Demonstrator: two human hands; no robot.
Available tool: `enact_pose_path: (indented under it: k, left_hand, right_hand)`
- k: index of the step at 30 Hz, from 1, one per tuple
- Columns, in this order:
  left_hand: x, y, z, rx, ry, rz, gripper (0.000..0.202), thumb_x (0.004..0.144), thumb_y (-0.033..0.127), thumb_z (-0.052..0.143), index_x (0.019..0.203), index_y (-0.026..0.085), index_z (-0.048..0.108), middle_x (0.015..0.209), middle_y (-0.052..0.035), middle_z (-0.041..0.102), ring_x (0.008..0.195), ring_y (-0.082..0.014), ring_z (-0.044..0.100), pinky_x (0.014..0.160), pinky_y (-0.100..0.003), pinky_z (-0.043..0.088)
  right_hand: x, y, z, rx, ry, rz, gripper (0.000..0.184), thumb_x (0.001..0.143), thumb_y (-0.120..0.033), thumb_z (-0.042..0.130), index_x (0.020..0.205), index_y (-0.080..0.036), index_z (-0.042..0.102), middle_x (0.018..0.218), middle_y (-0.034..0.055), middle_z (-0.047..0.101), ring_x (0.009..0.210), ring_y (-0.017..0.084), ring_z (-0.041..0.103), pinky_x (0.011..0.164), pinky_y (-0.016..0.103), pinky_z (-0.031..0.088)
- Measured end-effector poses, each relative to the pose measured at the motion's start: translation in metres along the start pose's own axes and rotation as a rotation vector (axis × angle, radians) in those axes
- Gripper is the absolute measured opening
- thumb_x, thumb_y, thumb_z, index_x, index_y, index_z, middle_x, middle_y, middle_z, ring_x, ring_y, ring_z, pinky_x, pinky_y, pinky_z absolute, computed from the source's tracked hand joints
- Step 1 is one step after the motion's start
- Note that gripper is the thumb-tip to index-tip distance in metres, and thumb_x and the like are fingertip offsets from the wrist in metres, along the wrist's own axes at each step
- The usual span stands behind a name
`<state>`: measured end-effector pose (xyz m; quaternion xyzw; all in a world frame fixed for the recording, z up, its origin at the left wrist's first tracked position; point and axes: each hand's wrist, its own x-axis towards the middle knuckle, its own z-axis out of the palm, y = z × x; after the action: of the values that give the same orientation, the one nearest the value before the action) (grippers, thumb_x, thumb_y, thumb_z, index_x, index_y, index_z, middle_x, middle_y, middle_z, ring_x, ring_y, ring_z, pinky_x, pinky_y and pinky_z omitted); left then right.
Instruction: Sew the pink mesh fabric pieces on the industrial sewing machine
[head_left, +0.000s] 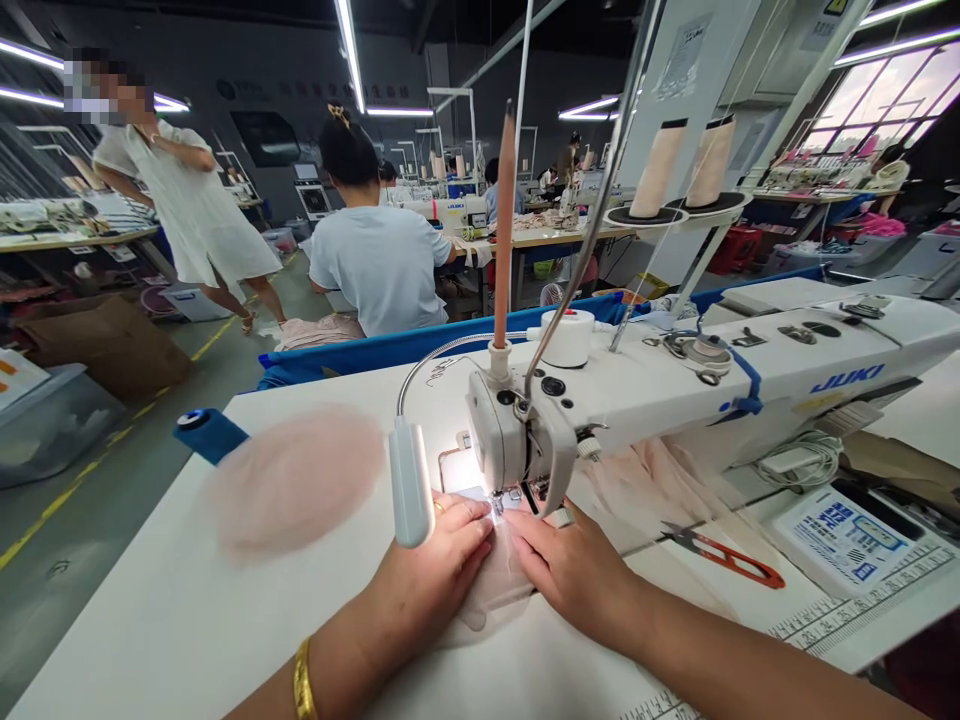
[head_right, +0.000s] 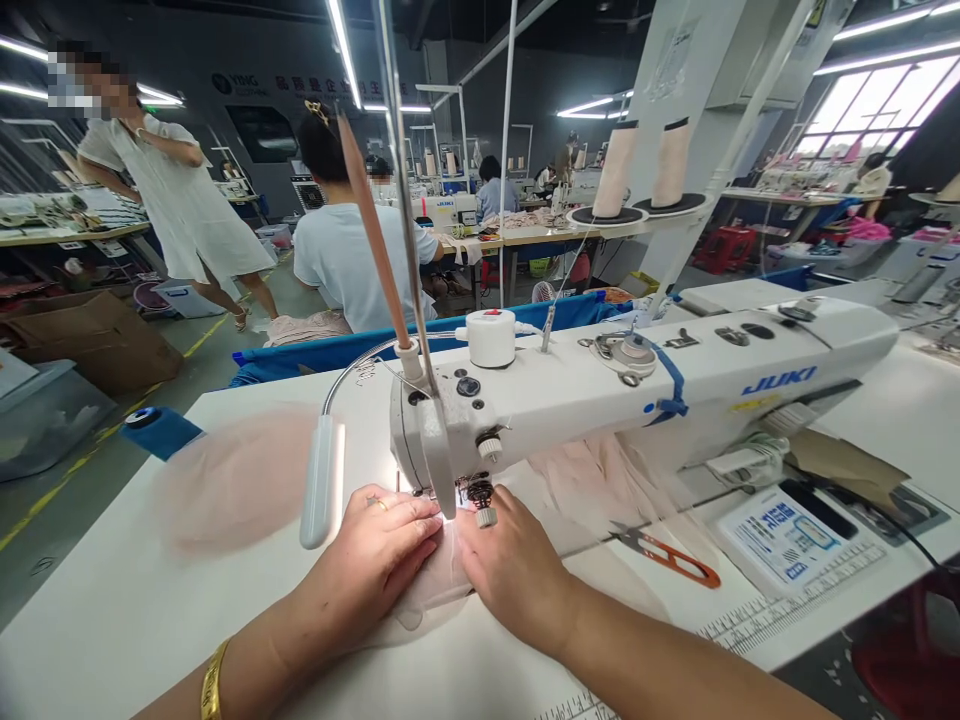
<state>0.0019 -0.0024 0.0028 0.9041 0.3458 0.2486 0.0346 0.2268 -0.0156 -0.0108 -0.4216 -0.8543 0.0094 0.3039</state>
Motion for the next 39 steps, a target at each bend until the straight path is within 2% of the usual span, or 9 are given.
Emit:
enact_pose_path:
  k: [7, 12, 15, 20, 27, 32, 39]
  left_hand:
    - [0.002, 0.009, -0.003, 0.02, 0.008, 0.014, 0.024, 0.103, 0.013, 0.045, 0.1, 0.02, 0.069, 0.109, -0.0079, 0.077, 0.094, -0.0242, 0.068, 0.089, -0.043, 0.052]
    - [-0.003, 0.014, 0.0, 0.055, -0.009, 0.007, 0.027, 0.099, 0.01, 0.048, 0.113, 0.023, 0.067, 0.103, -0.008, 0.073, 0.094, -0.0252, 0.067, 0.079, -0.039, 0.053]
    - [-0.007, 0.012, 0.004, 0.057, -0.017, 0.003, 0.028, 0.097, 0.01, 0.051, 0.115, 0.024, 0.067, 0.105, -0.0081, 0.073, 0.098, -0.0263, 0.066, 0.081, -0.04, 0.053]
    - [-0.008, 0.008, 0.005, 0.024, -0.021, -0.008, 0.026, 0.096, 0.012, 0.054, 0.115, 0.024, 0.068, 0.109, -0.0081, 0.072, 0.1, -0.0268, 0.065, 0.089, -0.043, 0.053]
    - [-0.005, 0.004, -0.002, -0.016, -0.035, 0.016, 0.028, 0.097, 0.012, 0.052, 0.117, 0.023, 0.069, 0.119, -0.0095, 0.072, 0.107, -0.0263, 0.067, 0.092, -0.041, 0.057]
    - [-0.005, 0.002, -0.001, -0.017, -0.039, -0.016, 0.029, 0.098, 0.011, 0.053, 0.118, 0.023, 0.07, 0.123, -0.0088, 0.073, 0.111, -0.0261, 0.067, 0.099, -0.041, 0.055]
    - [-0.003, 0.003, -0.003, 0.004, -0.037, 0.0, 0.024, 0.099, 0.013, 0.054, 0.114, 0.021, 0.071, 0.123, -0.0079, 0.074, 0.111, -0.0263, 0.068, 0.097, -0.04, 0.053]
  right_hand:
    - [-0.006, 0.001, 0.002, -0.019, -0.038, -0.055, 0.026, 0.096, -0.008, 0.044, 0.102, -0.017, 0.068, 0.095, 0.0119, 0.068, 0.088, 0.029, 0.058, 0.077, 0.039, 0.048]
    - [-0.007, 0.0, 0.003, -0.032, -0.051, -0.088, 0.025, 0.095, -0.006, 0.045, 0.101, -0.017, 0.067, 0.096, 0.0126, 0.067, 0.088, 0.028, 0.061, 0.074, 0.038, 0.048]
    - [-0.007, -0.001, 0.002, -0.033, -0.031, -0.106, 0.029, 0.094, -0.004, 0.042, 0.104, -0.016, 0.067, 0.093, 0.0118, 0.067, 0.084, 0.027, 0.061, 0.071, 0.038, 0.048]
    - [-0.006, -0.005, 0.0, -0.056, 0.014, -0.124, 0.031, 0.096, -0.003, 0.039, 0.097, -0.016, 0.067, 0.087, 0.0111, 0.066, 0.076, 0.025, 0.059, 0.068, 0.037, 0.048]
    - [-0.005, -0.004, 0.004, -0.054, -0.006, -0.076, 0.029, 0.096, -0.007, 0.042, 0.104, -0.016, 0.067, 0.089, 0.0116, 0.068, 0.081, 0.028, 0.059, 0.069, 0.039, 0.047]
    - [-0.006, 0.0, 0.007, -0.052, -0.013, -0.067, 0.027, 0.096, -0.007, 0.044, 0.107, -0.016, 0.068, 0.089, 0.0109, 0.068, 0.081, 0.028, 0.058, 0.072, 0.037, 0.046]
    - [-0.006, 0.001, 0.006, -0.049, -0.041, -0.057, 0.027, 0.096, -0.008, 0.044, 0.105, -0.016, 0.068, 0.087, 0.0097, 0.066, 0.081, 0.028, 0.056, 0.073, 0.038, 0.044]
